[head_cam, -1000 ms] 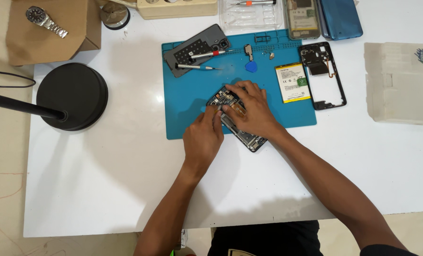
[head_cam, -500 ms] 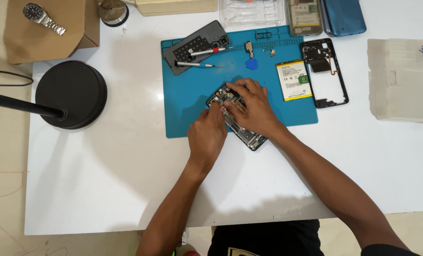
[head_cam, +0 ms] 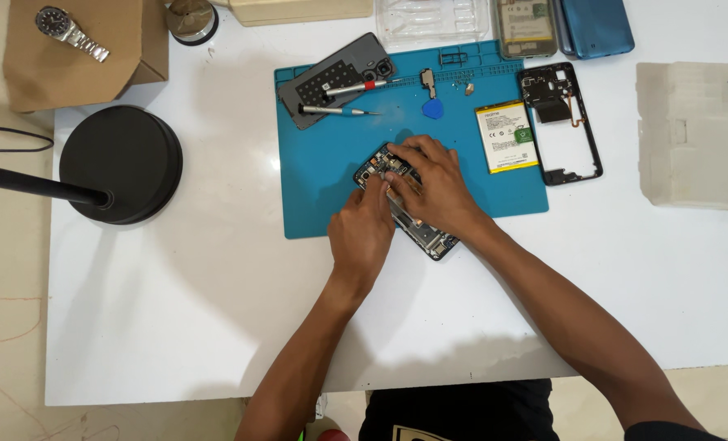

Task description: The person uses a yellow-handled screwdriver to unscrew and remove components from a disassembled smartphone motherboard on a blue mat. They carefully lift and set aside small parts, then continue unscrewing and detaching additional components from the board.

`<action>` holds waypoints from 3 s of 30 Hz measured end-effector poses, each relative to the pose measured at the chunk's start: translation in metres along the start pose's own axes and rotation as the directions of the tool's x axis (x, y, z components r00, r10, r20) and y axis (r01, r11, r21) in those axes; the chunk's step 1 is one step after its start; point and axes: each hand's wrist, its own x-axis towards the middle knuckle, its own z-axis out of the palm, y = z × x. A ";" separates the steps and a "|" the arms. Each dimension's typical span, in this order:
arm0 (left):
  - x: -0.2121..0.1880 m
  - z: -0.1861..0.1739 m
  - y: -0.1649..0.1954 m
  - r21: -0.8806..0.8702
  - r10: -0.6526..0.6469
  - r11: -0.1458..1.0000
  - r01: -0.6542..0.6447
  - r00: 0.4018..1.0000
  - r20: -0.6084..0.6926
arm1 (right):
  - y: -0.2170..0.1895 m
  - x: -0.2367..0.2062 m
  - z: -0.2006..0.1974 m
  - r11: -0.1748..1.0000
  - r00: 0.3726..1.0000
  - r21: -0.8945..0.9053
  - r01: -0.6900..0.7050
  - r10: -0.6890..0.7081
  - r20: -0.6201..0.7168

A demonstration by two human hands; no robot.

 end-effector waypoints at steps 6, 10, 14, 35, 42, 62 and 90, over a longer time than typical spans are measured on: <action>0.005 0.010 -0.003 0.079 0.052 0.996 -0.050 0.998 -0.027 | 0.001 -0.001 0.000 1.000 1.000 0.000 0.025 -0.025 -0.010; 0.008 0.007 0.000 0.001 0.039 0.999 -0.039 0.999 -0.008 | 0.000 0.001 -0.001 1.000 1.000 0.009 -0.004 0.005 -0.025; 0.004 -0.006 0.001 -0.068 0.022 0.997 -0.023 1.000 -0.021 | -0.002 0.001 -0.001 1.000 0.999 0.019 -0.002 0.003 -0.034; 0.007 -0.004 -0.007 -0.051 0.048 0.998 -0.047 0.999 0.015 | -0.004 -0.001 -0.001 0.999 0.997 0.024 0.026 -0.025 -0.066; 0.012 0.003 -0.005 -0.015 0.069 0.998 -0.069 0.998 0.008 | -0.004 0.000 -0.004 0.997 0.998 0.076 0.015 -0.010 -0.058; 0.011 -0.008 -0.003 -0.053 0.011 0.999 -0.008 0.998 0.057 | -0.005 0.002 -0.005 0.998 0.998 0.051 0.032 -0.030 -0.046; -0.003 0.015 -0.018 0.042 0.210 0.978 -0.207 0.969 -0.128 | -0.001 0.001 -0.002 0.996 0.994 0.007 0.088 -0.087 -0.059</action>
